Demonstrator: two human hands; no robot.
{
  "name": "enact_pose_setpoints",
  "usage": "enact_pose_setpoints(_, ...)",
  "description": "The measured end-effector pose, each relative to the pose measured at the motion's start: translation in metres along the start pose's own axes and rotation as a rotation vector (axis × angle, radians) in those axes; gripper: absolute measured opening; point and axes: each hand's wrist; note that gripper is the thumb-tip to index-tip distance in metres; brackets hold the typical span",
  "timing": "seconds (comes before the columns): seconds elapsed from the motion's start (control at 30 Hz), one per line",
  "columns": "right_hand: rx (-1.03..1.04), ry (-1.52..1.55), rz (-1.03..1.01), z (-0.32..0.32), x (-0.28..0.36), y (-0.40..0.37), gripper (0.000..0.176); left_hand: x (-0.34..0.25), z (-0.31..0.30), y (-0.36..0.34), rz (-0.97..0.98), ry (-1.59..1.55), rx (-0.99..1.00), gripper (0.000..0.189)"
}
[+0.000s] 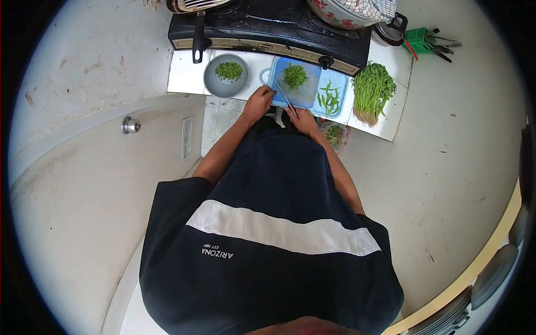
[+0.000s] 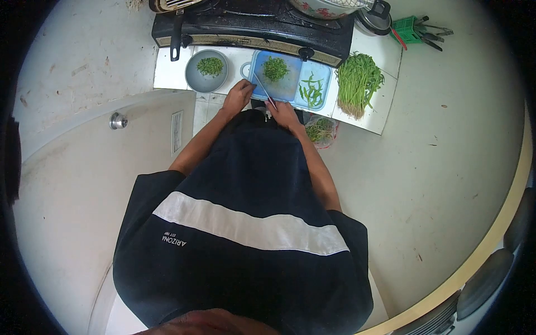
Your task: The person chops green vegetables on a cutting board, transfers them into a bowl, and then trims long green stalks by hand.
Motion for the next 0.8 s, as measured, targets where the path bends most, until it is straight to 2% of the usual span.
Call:
enact_pose_setpoints(0.1,-0.102,-0.012,-0.02,-0.004,0.005,-0.006,0.042,-0.001,0.0,-0.001,-0.016,-0.028,-0.006,0.023)
enact_pose_setpoints(0.23,-0.067,-0.025,0.011,-0.009,0.019,-0.012,0.045,-0.001,0.0,-0.002,-0.007,-0.036,-0.017,0.024)
enact_pose_setpoints(0.5,-0.094,-0.151,-0.142,0.012,0.007,0.01,0.042,-0.003,-0.002,-0.002,-0.045,-0.04,0.001,0.026)
enact_pose_setpoints(0.8,-0.186,-0.294,-0.094,0.014,0.006,0.003,0.042,-0.004,-0.001,-0.003,-0.075,-0.012,0.007,0.026)
Point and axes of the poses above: each hand's wrist, its own y-axis towards the middle knuckle, its own z-axis out of the palm, x = y × z, and after that the axes turned 15 degrees about z, right-handed
